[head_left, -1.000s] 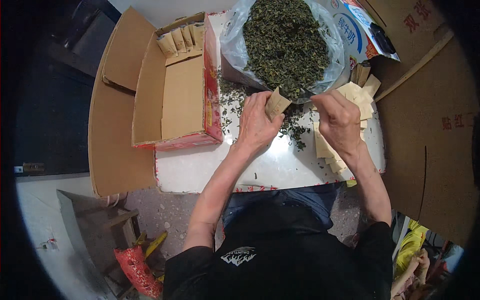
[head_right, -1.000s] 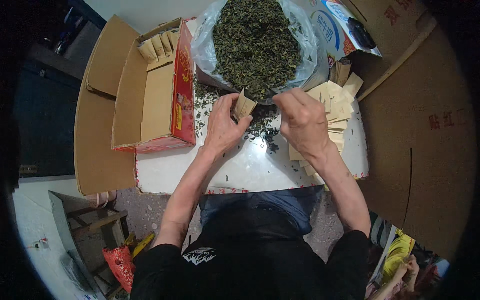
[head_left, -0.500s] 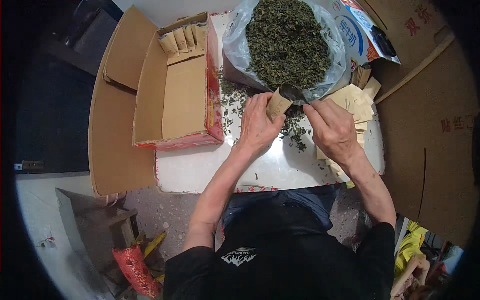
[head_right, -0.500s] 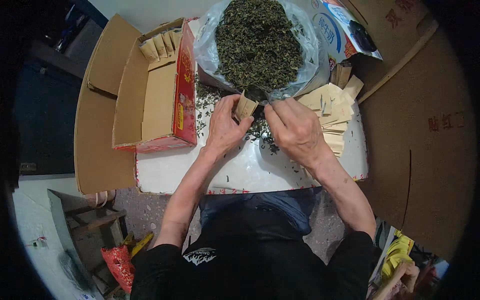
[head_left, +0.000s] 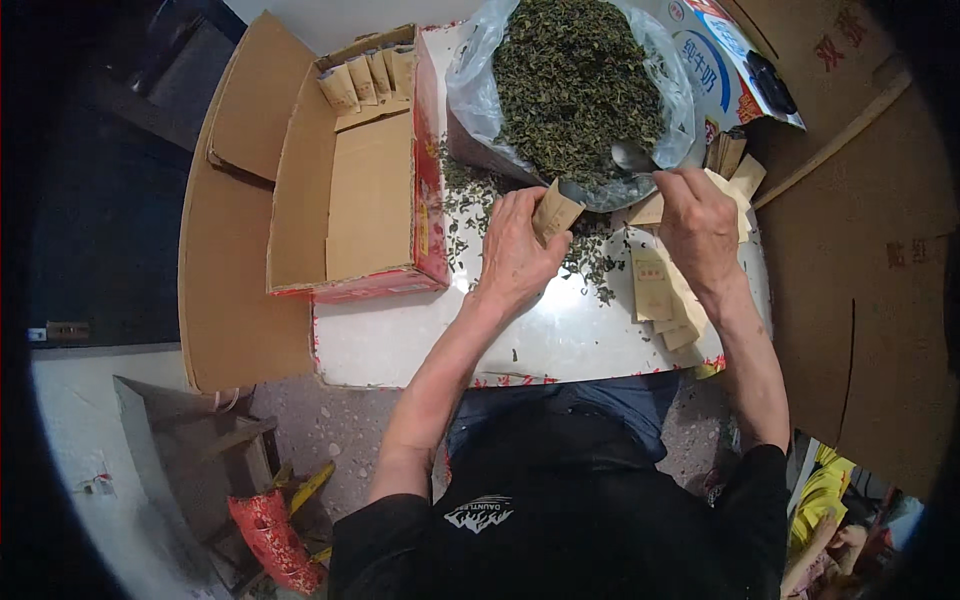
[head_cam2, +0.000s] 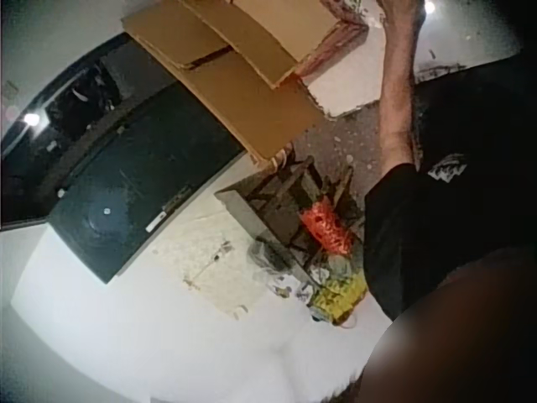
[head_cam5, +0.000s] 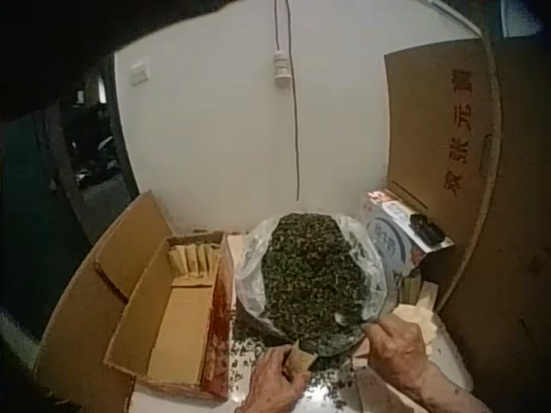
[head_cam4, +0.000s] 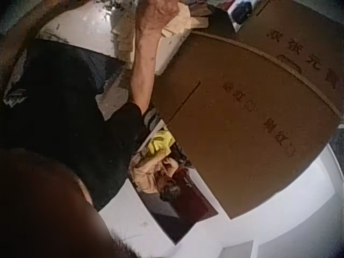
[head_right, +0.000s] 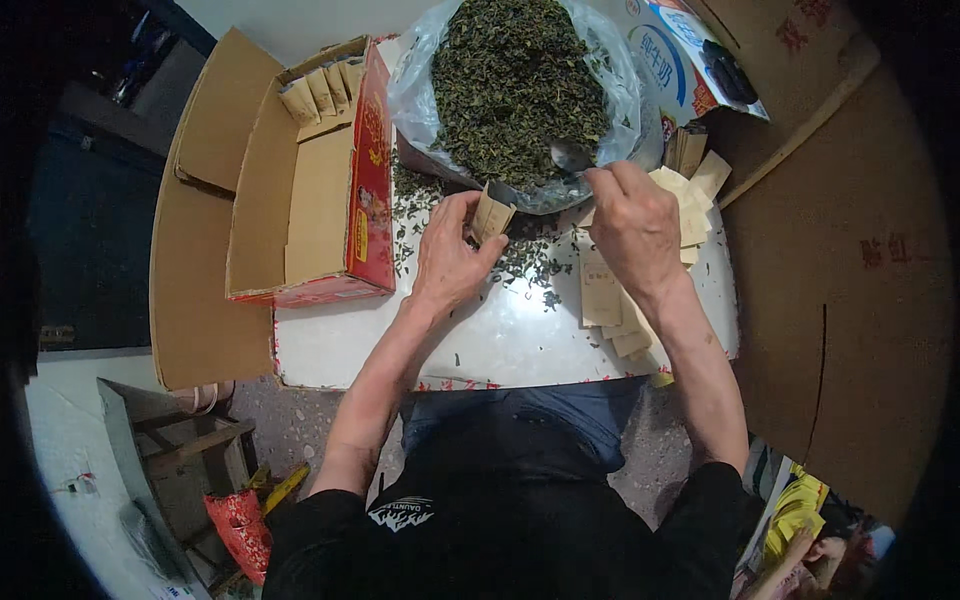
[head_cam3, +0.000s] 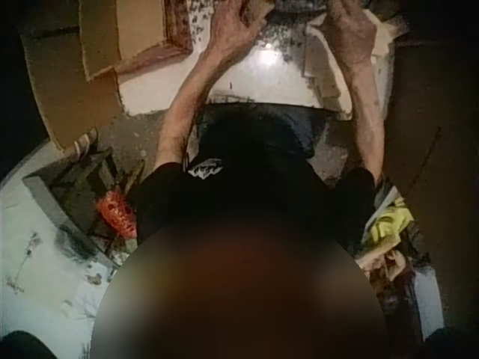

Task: Scooping dried tea leaves from a large plastic bag and filling small paper packets using a spoon.

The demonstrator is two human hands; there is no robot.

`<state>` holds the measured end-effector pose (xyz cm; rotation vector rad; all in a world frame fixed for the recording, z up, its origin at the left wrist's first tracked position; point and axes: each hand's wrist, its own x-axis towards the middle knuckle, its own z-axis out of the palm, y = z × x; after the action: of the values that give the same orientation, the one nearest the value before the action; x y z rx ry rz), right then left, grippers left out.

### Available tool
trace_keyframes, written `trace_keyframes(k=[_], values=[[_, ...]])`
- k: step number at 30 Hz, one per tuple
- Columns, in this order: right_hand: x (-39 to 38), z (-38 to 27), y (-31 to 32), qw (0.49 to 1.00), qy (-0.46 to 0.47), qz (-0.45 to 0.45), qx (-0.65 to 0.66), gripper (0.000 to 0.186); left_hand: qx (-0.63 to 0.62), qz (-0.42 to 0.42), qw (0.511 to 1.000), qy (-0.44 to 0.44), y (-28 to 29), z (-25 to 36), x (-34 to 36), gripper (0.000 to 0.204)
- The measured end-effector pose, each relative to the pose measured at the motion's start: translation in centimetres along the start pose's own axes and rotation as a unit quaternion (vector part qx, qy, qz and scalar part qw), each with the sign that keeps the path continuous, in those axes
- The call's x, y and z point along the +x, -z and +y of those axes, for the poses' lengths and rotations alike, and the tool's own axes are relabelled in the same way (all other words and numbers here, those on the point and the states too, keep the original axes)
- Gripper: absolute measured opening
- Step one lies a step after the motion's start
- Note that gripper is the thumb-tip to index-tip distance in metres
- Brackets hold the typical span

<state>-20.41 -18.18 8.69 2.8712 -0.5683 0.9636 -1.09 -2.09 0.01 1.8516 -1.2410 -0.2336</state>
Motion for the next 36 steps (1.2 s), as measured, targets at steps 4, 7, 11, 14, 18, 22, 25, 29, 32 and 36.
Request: trace_keyframes(k=[4,7,11,14,18,22,25,29,32,36], values=[[0.2,0.4,-0.7,0.999,-0.035,-0.017,-0.006,0.025,-0.023,-0.007,1.0,0.014,0.0,0.1,0.1,0.057],[0.5,0.4,-2.0,0.999,-0.038,-0.009,0.017,0.025,-0.041,-0.007,0.999,0.016,-0.1,0.1,0.2,0.055],[1.3,-0.1,-3.7,0.997,-0.054,0.018,0.059,0.021,0.002,-0.011,1.0,0.004,0.0,-0.1,0.3,0.057],[1.6,0.0,-5.3,0.988,-0.093,0.047,0.111,0.015,-0.01,-0.01,1.0,0.013,-0.1,-0.1,0.3,0.057],[1.7,-0.1,-6.0,0.976,-0.14,0.085,0.144,0.013,-0.005,-0.011,1.0,0.014,-0.1,-0.2,0.3,0.057],[1.1,-0.6,-5.7,0.957,-0.225,0.05,0.178,0.013,-0.002,-0.01,1.0,0.012,0.1,-0.2,0.3,0.058],[1.2,-0.7,-6.4,0.948,-0.243,0.053,0.197,0.013,-0.006,-0.01,1.0,0.009,0.0,0.1,0.4,0.058],[1.8,-1.1,-6.9,0.936,-0.271,0.053,0.219,0.014,-0.005,-0.01,1.0,0.004,0.1,0.0,0.3,0.056],[1.8,-1.5,-6.1,0.901,-0.335,0.041,0.273,0.014,-0.023,-0.01,1.0,0.012,0.4,0.4,0.2,0.056],[1.6,-1.2,-5.9,0.87,-0.379,0.042,0.313,0.015,-0.007,0.007,1.0,-0.014,0.4,0.2,0.3,0.057]])
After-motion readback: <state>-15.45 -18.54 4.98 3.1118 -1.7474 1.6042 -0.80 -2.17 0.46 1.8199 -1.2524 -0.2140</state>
